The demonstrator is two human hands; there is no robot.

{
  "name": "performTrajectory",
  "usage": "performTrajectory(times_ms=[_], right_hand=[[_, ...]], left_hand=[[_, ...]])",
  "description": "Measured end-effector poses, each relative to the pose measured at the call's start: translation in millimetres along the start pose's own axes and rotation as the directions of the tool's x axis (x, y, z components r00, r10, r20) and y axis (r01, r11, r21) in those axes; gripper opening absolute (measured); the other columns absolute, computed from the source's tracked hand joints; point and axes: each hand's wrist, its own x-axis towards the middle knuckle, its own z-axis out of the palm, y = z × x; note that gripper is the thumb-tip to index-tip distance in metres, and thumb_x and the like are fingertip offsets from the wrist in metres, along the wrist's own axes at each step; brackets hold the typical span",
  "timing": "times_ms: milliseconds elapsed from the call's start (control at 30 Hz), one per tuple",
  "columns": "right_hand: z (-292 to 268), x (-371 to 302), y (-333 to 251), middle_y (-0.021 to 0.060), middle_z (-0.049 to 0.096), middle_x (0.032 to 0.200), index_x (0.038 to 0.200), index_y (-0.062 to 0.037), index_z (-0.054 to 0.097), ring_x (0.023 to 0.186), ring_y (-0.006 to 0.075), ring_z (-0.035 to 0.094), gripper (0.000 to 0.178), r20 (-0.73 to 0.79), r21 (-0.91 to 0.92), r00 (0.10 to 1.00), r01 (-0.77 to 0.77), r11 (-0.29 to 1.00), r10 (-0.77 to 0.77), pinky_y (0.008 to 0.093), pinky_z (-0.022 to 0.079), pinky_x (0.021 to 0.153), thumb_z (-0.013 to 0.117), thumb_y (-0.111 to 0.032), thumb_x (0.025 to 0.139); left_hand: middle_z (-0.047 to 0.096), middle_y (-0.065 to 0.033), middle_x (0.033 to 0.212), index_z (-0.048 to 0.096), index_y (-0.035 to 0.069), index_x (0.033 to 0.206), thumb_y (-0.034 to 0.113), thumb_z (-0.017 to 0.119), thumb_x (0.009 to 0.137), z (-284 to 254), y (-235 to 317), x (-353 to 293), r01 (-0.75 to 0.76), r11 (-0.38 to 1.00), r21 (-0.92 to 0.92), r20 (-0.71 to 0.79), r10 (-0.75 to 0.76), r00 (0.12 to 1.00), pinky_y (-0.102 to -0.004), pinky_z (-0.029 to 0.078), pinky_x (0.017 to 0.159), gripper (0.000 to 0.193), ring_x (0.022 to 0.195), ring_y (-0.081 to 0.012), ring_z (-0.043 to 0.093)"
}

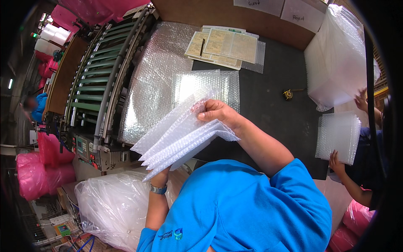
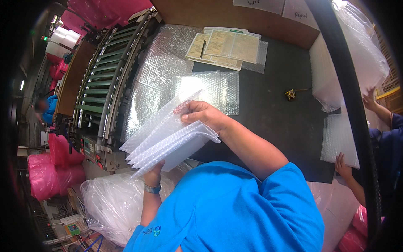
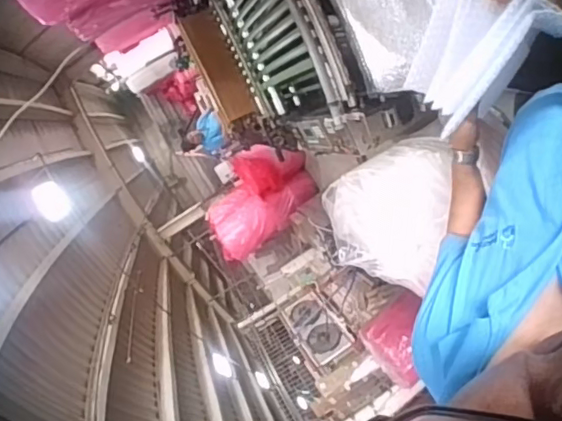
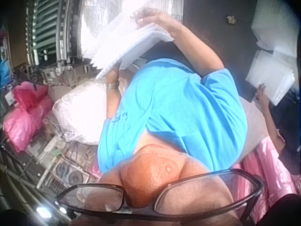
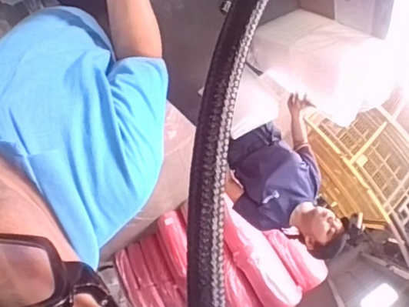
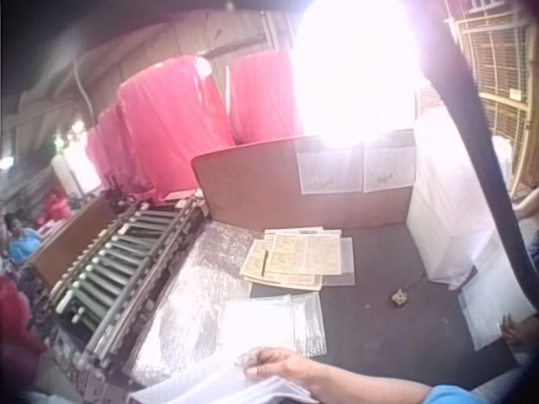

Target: The person repeatedly picks up stacks of bubble wrap sheets from a table, separates them, and places them into a large white plastic bag. The person also handles a roll of bubble wrap and stacks the sheets on the table.

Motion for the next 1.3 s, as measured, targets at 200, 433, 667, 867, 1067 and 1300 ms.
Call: performTrajectory(times_ms=[200, 433, 667, 867, 1067, 1300], right_hand=[[2.7, 0.4, 0.3, 0.0077, 0.058, 0.087, 0.102, -0.0039, 0.056, 0.078, 0.0156, 0.055, 0.028, 0.010, -0.031, 0.999, 0.051, 0.998, -0.051, 0.0266, 0.044, 0.073, 0.059, -0.008, 0.074], [-16.4, -5.3, -12.0, 0.0037, 0.057, 0.082, 0.096, -0.0041, 0.057, 0.072, 0.0113, 0.054, 0.018, -0.156, -0.009, 0.907, 0.395, 0.919, -0.391, 0.0246, 0.044, 0.067, 0.056, -0.008, 0.078], [-65.9, -100.2, -81.9, 0.0057, 0.058, 0.081, 0.098, -0.0066, 0.052, 0.069, 0.0150, 0.056, 0.015, -0.405, -0.122, 0.391, 0.873, 0.472, -0.827, 0.0306, 0.049, 0.061, 0.049, -0.007, 0.083], [-59.6, -194.3, -90.3, 0.0083, 0.058, 0.085, 0.100, -0.0071, 0.047, 0.073, 0.0190, 0.058, 0.016, -0.291, -0.451, 0.085, 0.866, 0.215, -0.953, 0.0352, 0.050, 0.063, 0.049, -0.010, 0.084], [-52.9, -255.1, -81.3, 0.0071, 0.057, 0.085, 0.099, -0.0080, 0.047, 0.072, 0.0186, 0.057, 0.017, -0.237, -0.580, -0.036, 0.807, 0.112, -0.971, 0.0362, 0.048, 0.064, 0.051, -0.012, 0.083], [-28.9, -301.7, -67.3, 0.0045, 0.055, 0.089, 0.094, -0.0092, 0.049, 0.079, 0.0168, 0.053, 0.014, -0.279, -0.766, -0.385, 0.641, -0.038, -0.880, 0.0349, 0.046, 0.069, 0.054, -0.011, 0.082]], left_hand=[[0.059, -0.0115, 0.095, 0.059, 0.001, 0.094, 0.011, 0.068, 0.067, 0.9, -7.3, 2.0, -0.126, 0.988, 0.092, -0.047, 0.131, 0.990, -0.0335, 0.043, 0.076, 0.031, 0.086, -0.0227, 0.056], [0.057, -0.0094, 0.095, 0.053, -0.002, 0.101, 0.009, 0.066, 0.071, 22.5, 6.9, 7.8, 0.028, 0.969, -0.246, -0.001, -0.029, 1.000, -0.0298, 0.042, 0.076, 0.035, 0.086, -0.0174, 0.053], [0.057, -0.0104, 0.095, 0.052, -0.003, 0.101, 0.012, 0.064, 0.073, 54.2, 9.2, 28.7, 0.055, 0.971, -0.233, 0.207, -0.006, 0.978, -0.0306, 0.042, 0.077, 0.033, 0.087, -0.0178, 0.053], [0.050, -0.0132, 0.110, 0.038, -0.001, 0.118, 0.016, 0.057, 0.079, 103.4, 8.5, 59.0, -0.020, 0.979, -0.203, 0.471, 0.116, 0.875, -0.0321, 0.038, 0.085, 0.047, 0.099, -0.0199, 0.048], [0.047, -0.0119, 0.116, 0.031, 0.002, 0.125, 0.020, 0.049, 0.084, 183.8, 75.7, 81.7, -0.160, 0.933, -0.322, 0.684, 0.346, 0.642, -0.0308, 0.032, 0.091, 0.049, 0.109, -0.0186, 0.041], [0.046, -0.0095, 0.119, 0.038, 0.007, 0.124, 0.022, 0.048, 0.086, 260.3, 120.5, 97.1, 0.018, 0.913, -0.408, 0.779, 0.337, 0.529, -0.0305, 0.031, 0.092, 0.043, 0.110, -0.0157, 0.040]])
